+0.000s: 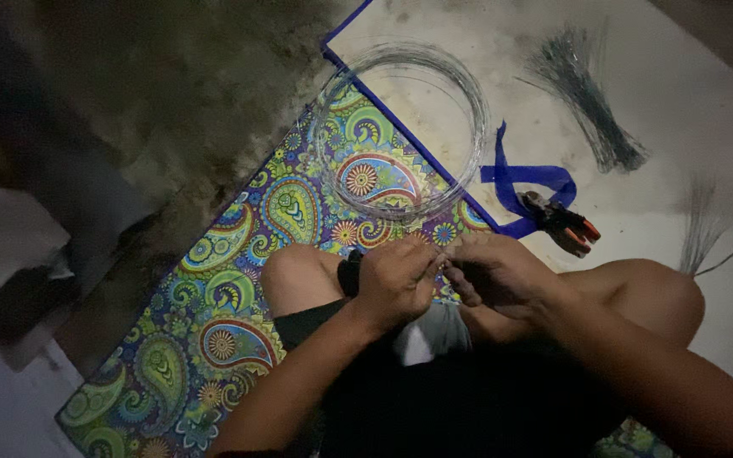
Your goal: The person sits on the floor and twists cut wire strands together by hand into tight bundles, repeatedly folding and winding the wire, and occasionally uses pliers to grip or cut the wire while working over a coil of wire on a mat.
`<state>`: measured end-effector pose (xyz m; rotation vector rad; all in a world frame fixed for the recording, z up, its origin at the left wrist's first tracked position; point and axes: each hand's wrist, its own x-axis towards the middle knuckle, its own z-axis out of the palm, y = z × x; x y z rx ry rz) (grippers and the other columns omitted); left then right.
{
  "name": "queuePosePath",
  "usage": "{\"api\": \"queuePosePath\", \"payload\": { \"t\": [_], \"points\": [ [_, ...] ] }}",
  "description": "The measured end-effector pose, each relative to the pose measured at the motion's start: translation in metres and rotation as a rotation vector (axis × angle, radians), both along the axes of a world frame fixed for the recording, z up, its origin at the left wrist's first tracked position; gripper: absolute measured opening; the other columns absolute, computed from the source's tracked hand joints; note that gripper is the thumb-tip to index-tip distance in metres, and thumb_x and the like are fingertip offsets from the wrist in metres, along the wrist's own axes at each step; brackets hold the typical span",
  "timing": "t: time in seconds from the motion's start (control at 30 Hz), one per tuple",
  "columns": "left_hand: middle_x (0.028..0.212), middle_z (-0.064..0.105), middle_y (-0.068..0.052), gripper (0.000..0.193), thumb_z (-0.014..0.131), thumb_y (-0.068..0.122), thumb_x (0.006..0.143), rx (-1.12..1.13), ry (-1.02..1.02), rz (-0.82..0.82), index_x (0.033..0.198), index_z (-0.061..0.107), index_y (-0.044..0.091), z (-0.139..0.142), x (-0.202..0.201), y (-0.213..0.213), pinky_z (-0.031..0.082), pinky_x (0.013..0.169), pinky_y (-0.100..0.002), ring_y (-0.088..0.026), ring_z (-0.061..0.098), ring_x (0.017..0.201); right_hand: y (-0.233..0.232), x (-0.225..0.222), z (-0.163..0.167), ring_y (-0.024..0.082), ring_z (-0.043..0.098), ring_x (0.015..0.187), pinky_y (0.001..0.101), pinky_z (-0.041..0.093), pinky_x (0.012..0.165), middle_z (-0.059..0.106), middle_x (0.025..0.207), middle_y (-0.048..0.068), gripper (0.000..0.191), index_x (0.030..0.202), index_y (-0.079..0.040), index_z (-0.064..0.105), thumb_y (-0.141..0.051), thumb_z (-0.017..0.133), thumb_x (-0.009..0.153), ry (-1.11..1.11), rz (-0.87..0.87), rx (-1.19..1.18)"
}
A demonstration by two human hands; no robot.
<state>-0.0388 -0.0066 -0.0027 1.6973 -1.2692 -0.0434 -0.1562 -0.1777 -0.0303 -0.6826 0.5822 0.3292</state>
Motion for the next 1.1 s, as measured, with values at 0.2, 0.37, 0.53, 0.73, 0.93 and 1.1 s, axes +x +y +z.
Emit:
{"api": "queuePosePath", "payload": {
  "t": [0.2,0.37,0.53,0.73,0.93,1.1],
  "points": [
    [0.076,0.059,-0.014,0.01,0.065,0.002,0.084,0.01,-0.03,0.022,0.093,0.069,0.004,-0.007,-0.002,0.002,0.049,0.062,-0.043,-0.033,0.062,0.07,0.01,0.001,-0.004,0.016,0.057,0.057,0.0309,0.046,0.054,0.06,0.069,0.007,0.014,0.093,-0.002,0.067,-0.015,0.062,0.097,-0.042,-0.072,-0.164],
    [0.075,0.064,-0.003,0.016,0.069,0.017,0.096,0.142,0.812,0.034,0.09,0.071,0.001,-0.025,-0.003,-0.003,0.048,0.061,-0.029,-0.01,0.058,0.067,0.005,-0.004,0.011,0.029,0.062,0.075,0.0402,0.049,0.065,0.062,0.083,0.013,0.019,0.105,-0.002,0.063,0.0,0.068,0.087,-0.817,0.002,-1.633],
    [0.075,0.064,0.0,0.023,0.071,0.02,0.096,0.211,1.008,-0.03,0.089,0.072,-0.002,-0.03,0.009,-0.009,0.046,0.062,-0.027,-0.007,0.055,0.07,-0.01,0.006,0.03,0.034,0.064,0.076,0.0416,0.049,0.064,0.065,0.086,0.015,0.018,0.102,-0.003,0.064,-0.004,0.07,0.085,-0.944,0.092,-1.73],
    [0.1,0.069,-0.015,0.024,0.07,0.016,0.098,0.049,0.034,0.192,0.115,0.068,0.0,-0.002,-0.002,-0.004,0.056,0.073,-0.037,-0.03,0.07,0.084,-0.012,0.015,0.056,0.032,0.065,0.062,0.0426,0.05,0.057,0.065,0.074,0.014,0.011,0.09,-0.004,0.068,-0.014,0.072,0.09,-0.414,0.209,-1.562],
    [0.115,0.068,-0.015,0.028,0.072,0.007,0.09,-0.019,-0.359,0.083,0.118,0.068,0.002,0.018,0.011,-0.006,0.056,0.075,-0.041,-0.033,0.069,0.092,-0.013,0.019,0.073,0.036,0.063,0.07,0.0444,0.049,0.061,0.063,0.075,0.017,0.012,0.089,-0.003,0.065,-0.013,0.073,0.089,-0.668,0.172,-1.706],
    [0.089,0.068,-0.008,0.008,0.073,0.009,0.09,0.014,-0.213,0.023,0.097,0.069,0.009,0.009,0.015,-0.011,0.049,0.071,-0.043,-0.032,0.062,0.08,-0.02,0.018,0.077,0.036,0.065,0.073,0.0427,0.052,0.063,0.064,0.081,0.015,0.02,0.093,-0.003,0.065,-0.004,0.071,0.074,-0.831,0.182,-1.758]
  ]
}}
